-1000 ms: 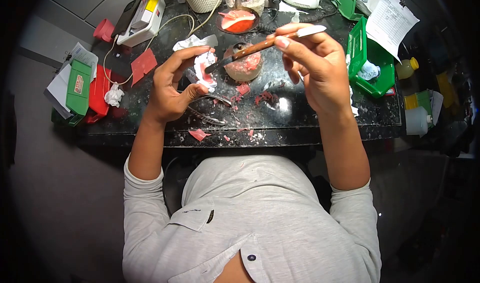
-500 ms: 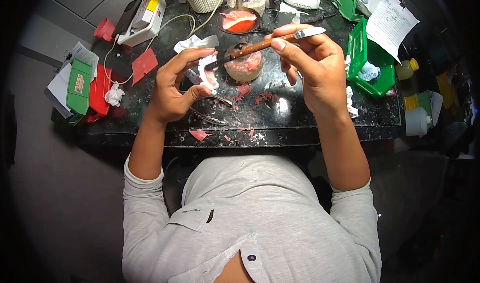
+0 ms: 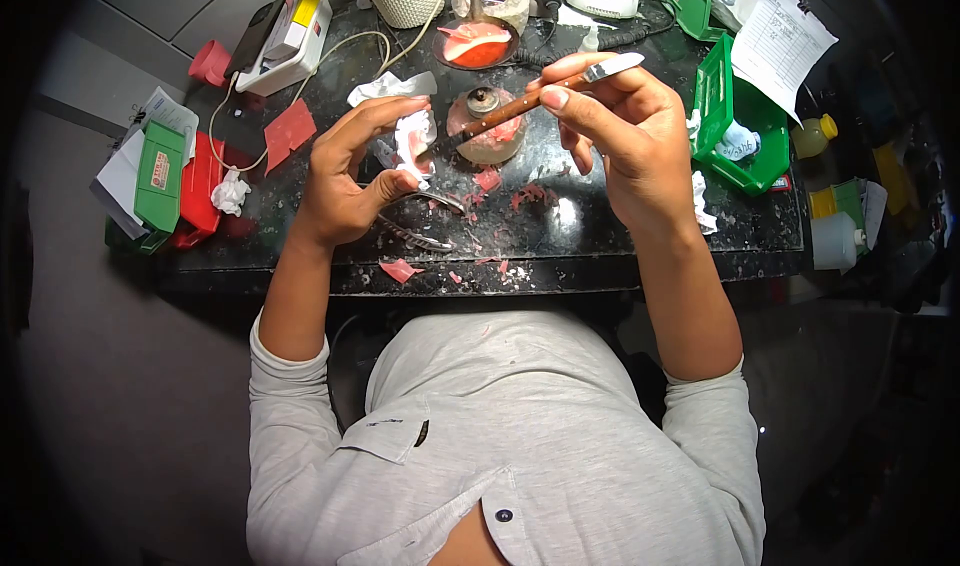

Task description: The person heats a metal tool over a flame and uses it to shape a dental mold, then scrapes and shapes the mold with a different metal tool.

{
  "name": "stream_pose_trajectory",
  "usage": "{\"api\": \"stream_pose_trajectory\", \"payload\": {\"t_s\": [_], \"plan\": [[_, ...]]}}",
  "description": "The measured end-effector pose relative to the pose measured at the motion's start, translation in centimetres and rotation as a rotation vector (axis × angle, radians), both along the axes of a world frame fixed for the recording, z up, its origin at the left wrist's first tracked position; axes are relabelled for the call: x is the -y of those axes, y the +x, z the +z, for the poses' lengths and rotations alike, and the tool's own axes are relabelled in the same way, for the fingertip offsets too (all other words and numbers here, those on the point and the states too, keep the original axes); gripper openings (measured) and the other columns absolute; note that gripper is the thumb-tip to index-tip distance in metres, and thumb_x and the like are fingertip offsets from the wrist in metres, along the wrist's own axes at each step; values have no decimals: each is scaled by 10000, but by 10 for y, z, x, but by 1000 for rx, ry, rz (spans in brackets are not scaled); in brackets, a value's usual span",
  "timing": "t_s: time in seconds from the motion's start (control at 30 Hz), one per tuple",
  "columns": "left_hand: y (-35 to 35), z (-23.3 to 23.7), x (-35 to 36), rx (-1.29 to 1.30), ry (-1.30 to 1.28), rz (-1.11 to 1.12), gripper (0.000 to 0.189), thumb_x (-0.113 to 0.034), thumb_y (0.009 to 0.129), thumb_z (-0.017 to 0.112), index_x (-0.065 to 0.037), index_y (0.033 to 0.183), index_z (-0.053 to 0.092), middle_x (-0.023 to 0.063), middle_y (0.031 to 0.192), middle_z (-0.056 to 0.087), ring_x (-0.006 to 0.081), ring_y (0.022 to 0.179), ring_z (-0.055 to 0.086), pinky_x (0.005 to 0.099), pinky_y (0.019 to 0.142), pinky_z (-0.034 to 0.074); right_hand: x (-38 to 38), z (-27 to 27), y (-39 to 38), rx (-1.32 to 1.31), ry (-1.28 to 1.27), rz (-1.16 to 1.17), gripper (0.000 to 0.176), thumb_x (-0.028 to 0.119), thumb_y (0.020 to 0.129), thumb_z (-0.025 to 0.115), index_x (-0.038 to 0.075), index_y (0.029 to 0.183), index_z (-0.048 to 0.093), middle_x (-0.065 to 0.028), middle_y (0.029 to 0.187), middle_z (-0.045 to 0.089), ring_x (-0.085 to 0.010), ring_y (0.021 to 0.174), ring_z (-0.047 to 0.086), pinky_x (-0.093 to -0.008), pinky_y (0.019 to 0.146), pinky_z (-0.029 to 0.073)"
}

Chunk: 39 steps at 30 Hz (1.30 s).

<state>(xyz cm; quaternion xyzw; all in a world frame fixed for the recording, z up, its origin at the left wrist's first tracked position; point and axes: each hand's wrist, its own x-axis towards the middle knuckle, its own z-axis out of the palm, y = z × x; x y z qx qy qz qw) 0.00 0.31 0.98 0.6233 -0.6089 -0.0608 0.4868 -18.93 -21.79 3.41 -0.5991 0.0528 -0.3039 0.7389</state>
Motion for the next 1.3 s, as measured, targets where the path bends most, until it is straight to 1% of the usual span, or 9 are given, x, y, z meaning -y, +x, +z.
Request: {"api": "stream_pose_trajectory", "payload": {"t_s": [0.3, 0.37, 0.4, 0.5, 0.57, 0.87, 1.1, 1.17, 1.3], "plan": [[-1, -3, 1, -92, 15, -40, 720, -403, 867, 802, 56, 1372, 574, 186, 1340, 630, 259, 1281, 593, 389, 1117, 438, -3, 1, 1, -21, 30, -21, 218, 60, 907, 759, -24, 1093, 684, -100, 946, 735, -72, 612, 584, -187, 451, 402], [-2, -5, 4, -77, -96, -26, 627, -334, 833, 838, 7, 1318, 636, 172, 1232, 699, 245, 1066, 687, 348, 932, 533, -3, 1, 2, -22, 26, 3, 219, 64, 909, 758, -24, 1094, 683, -101, 946, 735, -74, 611, 585, -188, 448, 401], [-2, -5, 4, -77, -95, -26, 627, -334, 833, 838, 7, 1318, 636, 172, 1232, 699, 245, 1066, 687, 348, 932, 533, -4, 2, 2, -34, 46, -40, 219, 67, 912, 756, -25, 1096, 682, -104, 949, 736, -74, 612, 586, -186, 446, 400], [-3, -6, 2, -145, -90, -60, 640, -332, 857, 824, 27, 1342, 609, 172, 1276, 684, 240, 1139, 674, 352, 990, 521, -2, 2, 0, -50, 71, -38, 218, 71, 916, 750, -27, 1098, 682, -113, 957, 737, -73, 613, 586, -184, 442, 399], [-3, -4, -1, -240, 0, -118, 717, -368, 906, 776, 81, 1403, 521, 217, 1381, 604, 270, 1311, 575, 381, 1126, 430, -2, 2, 0, -53, 76, 6, 216, 71, 917, 747, -28, 1098, 681, -118, 963, 738, -73, 612, 584, -184, 440, 400], [-4, -4, -1, -235, -15, -154, 724, -400, 945, 732, 95, 1417, 494, 227, 1396, 589, 259, 1313, 569, 372, 1116, 439, -5, 3, 2, -19, 83, -71, 218, 76, 925, 744, -20, 1109, 676, -127, 983, 741, -71, 598, 572, -179, 435, 396], [-4, -5, -1, -303, 10, -172, 725, -396, 956, 721, 98, 1429, 478, 238, 1412, 577, 270, 1338, 551, 371, 1109, 440, 1, 0, 0, 8, 82, -4, 223, 63, 925, 742, -17, 1122, 676, -123, 989, 740, -73, 603, 576, -177, 435, 400], [-3, -7, 2, -298, -47, -187, 729, -393, 960, 716, 99, 1437, 466, 249, 1416, 571, 236, 1237, 607, 356, 1078, 460, 0, 1, 0, 9, 81, 10, 224, 59, 924, 742, -17, 1124, 677, -123, 995, 741, -73, 604, 576, -177, 435, 401], [-4, -5, 0, -294, -38, -177, 732, -395, 964, 711, 104, 1439, 461, 257, 1418, 568, 198, 1153, 629, 349, 1066, 465, -1, 0, 1, 44, 65, 24, 223, 51, 921, 737, -15, 1125, 678, -142, 1037, 740, -77, 608, 576, -179, 434, 400]]}}
